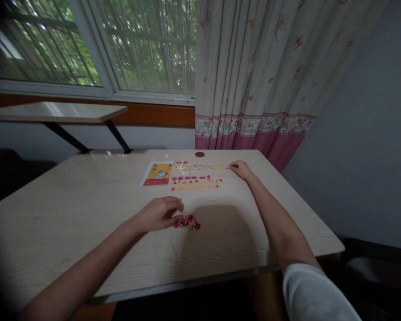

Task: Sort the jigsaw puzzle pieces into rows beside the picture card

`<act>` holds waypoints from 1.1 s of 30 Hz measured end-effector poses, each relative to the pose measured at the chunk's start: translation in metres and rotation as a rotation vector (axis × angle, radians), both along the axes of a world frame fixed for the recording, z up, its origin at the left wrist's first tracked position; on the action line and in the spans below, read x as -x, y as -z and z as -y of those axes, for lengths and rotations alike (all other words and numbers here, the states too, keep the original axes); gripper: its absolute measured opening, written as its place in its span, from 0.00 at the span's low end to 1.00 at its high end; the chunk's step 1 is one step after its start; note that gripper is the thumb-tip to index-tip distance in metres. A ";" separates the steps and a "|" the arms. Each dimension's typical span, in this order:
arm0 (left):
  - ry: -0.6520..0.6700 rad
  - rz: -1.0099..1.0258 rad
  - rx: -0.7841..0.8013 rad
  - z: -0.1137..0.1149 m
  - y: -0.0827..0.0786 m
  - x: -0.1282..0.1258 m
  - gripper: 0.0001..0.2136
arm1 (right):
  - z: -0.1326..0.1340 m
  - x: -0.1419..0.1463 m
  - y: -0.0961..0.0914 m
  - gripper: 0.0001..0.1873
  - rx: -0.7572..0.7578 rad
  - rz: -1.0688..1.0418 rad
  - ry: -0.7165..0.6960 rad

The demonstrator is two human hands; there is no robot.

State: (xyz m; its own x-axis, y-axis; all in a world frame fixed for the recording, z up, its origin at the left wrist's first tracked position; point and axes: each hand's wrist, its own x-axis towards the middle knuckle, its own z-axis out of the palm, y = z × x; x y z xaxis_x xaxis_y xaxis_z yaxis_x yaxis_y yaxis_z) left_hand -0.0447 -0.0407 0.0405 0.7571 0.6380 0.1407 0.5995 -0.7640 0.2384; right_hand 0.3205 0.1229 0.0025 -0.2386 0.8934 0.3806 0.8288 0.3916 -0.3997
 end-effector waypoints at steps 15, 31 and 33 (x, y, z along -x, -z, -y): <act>0.012 0.004 0.148 0.001 -0.013 0.006 0.09 | 0.077 0.062 -0.023 0.09 -0.127 0.131 -0.250; 0.078 0.077 0.194 -0.010 -0.006 0.017 0.05 | 0.152 0.126 -0.023 0.08 -0.226 0.100 -0.584; 0.056 0.077 0.192 -0.008 -0.007 0.016 0.07 | 0.153 0.128 -0.023 0.08 -0.221 0.111 -0.597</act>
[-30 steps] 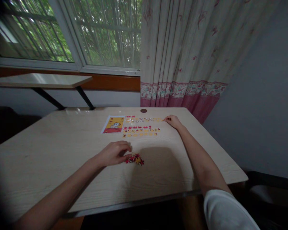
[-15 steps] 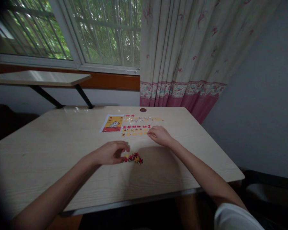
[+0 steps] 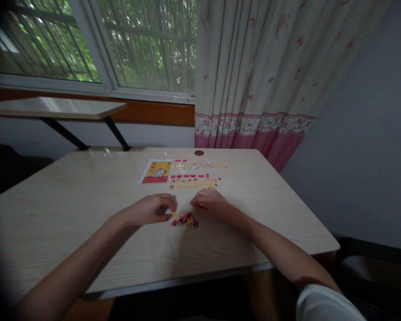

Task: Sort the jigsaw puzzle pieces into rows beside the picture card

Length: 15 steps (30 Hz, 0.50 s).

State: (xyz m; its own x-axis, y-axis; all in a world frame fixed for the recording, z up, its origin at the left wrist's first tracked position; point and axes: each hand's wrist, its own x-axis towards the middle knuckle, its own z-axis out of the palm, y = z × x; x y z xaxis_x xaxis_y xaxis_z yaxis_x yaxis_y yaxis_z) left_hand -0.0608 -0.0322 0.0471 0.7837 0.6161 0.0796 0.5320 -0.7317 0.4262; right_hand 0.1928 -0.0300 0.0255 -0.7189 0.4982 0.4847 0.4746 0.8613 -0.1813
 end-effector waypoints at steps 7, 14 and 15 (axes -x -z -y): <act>0.077 0.065 0.076 -0.002 0.000 -0.001 0.06 | 0.002 0.001 0.002 0.08 0.014 0.017 -0.008; 0.073 0.105 0.155 -0.003 0.001 -0.001 0.03 | 0.012 0.009 0.000 0.11 -0.014 0.050 -0.041; 0.063 0.118 0.169 -0.003 0.002 -0.001 0.03 | 0.013 0.010 0.001 0.11 -0.020 0.047 -0.046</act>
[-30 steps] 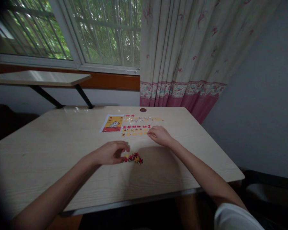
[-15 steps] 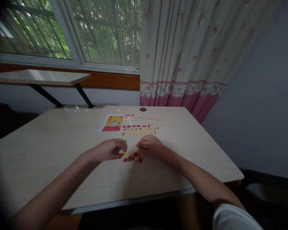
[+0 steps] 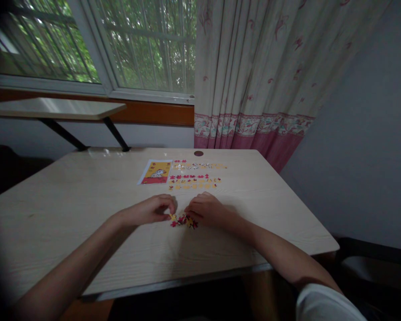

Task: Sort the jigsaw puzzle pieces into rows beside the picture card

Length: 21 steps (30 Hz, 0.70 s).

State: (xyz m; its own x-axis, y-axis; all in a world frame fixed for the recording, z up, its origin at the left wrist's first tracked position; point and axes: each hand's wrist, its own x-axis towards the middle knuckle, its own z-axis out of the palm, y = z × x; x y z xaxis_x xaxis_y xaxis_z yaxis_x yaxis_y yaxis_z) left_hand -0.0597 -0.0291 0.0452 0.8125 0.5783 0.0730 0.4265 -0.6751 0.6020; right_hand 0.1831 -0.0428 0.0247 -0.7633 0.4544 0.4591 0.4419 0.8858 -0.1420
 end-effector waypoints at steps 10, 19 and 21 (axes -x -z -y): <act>-0.305 0.367 0.350 -0.003 0.019 -0.014 0.10 | 0.001 0.004 -0.001 0.10 -0.022 -0.116 0.088; -0.472 0.661 0.701 0.005 0.024 -0.035 0.11 | 0.000 0.008 0.008 0.13 -0.038 -0.228 0.268; -0.485 0.662 0.720 0.006 0.023 -0.036 0.11 | 0.000 0.008 0.009 0.14 -0.051 -0.235 0.283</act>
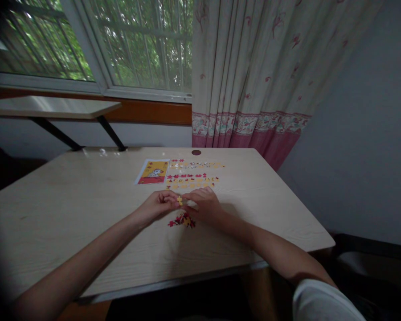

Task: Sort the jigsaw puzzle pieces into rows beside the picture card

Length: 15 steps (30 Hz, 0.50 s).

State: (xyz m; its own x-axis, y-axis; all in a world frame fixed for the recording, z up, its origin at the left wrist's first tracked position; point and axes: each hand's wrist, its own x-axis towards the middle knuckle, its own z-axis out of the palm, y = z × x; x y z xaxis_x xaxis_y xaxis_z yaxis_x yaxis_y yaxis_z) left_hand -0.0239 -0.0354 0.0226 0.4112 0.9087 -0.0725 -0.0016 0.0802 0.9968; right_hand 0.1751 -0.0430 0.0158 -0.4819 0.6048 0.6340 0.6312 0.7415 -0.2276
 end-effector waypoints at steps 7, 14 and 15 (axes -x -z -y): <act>0.012 -0.014 -0.031 -0.001 0.001 -0.001 0.12 | -0.002 -0.002 -0.002 0.12 -0.066 0.004 -0.028; 0.031 -0.512 -0.498 -0.001 -0.008 0.013 0.10 | -0.020 -0.029 -0.022 0.10 -0.237 -0.144 0.019; 0.050 -0.623 -0.605 -0.001 -0.010 0.016 0.10 | -0.023 -0.034 -0.024 0.10 -0.243 -0.152 0.023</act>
State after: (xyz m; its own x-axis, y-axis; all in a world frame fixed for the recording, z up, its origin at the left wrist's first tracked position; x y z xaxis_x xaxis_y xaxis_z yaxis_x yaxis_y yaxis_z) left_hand -0.0401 -0.0340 0.0323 0.4983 0.8455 0.1920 0.5479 -0.4787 0.6860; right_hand 0.2093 -0.0201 0.0401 -0.3584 0.4358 0.8256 0.6206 0.7719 -0.1380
